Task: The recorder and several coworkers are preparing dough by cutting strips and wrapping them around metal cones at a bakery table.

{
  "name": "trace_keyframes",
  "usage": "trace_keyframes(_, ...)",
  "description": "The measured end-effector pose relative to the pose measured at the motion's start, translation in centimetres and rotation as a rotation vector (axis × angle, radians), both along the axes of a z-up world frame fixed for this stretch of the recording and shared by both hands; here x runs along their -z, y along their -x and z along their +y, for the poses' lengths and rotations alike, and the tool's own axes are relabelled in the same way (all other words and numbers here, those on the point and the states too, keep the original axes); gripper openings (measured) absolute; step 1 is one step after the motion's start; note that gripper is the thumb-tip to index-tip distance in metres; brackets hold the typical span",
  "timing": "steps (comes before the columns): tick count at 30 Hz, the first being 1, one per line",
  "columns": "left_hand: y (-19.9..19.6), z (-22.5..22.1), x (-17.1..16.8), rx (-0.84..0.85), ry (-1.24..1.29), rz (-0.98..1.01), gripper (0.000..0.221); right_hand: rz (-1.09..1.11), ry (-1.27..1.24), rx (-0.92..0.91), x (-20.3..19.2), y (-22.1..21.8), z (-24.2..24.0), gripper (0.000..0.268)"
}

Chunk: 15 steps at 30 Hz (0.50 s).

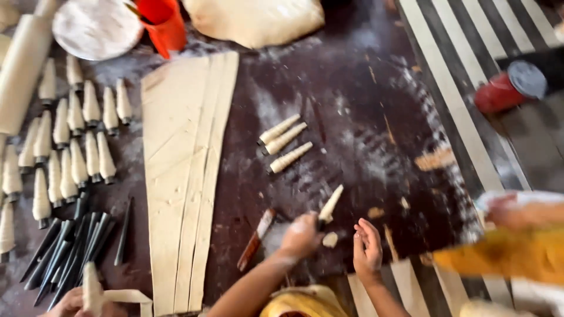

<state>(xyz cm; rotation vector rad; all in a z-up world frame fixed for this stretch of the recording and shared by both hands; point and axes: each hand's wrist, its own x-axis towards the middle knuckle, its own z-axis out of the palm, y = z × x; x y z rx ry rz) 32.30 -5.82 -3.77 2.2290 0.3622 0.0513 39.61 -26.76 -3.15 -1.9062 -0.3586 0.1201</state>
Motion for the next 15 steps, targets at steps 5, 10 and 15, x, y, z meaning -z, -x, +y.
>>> trace_keyframes(5,-3.5,-2.4,3.6,-0.015,-0.204,0.124,0.056,-0.031,-0.219,-0.203,-0.8,-8.5,8.6,0.032)
trace_keyframes(10,-1.7,1.3,1.5,-0.073,-0.096,0.093,0.045,-0.066,-0.309,-0.37,-2.6,-16.8,23.1,0.022)
trace_keyframes(15,3.5,5.4,8.0,-0.297,-0.336,-0.143,0.03,-0.168,-0.096,-0.497,1.9,-26.4,42.4,0.022)
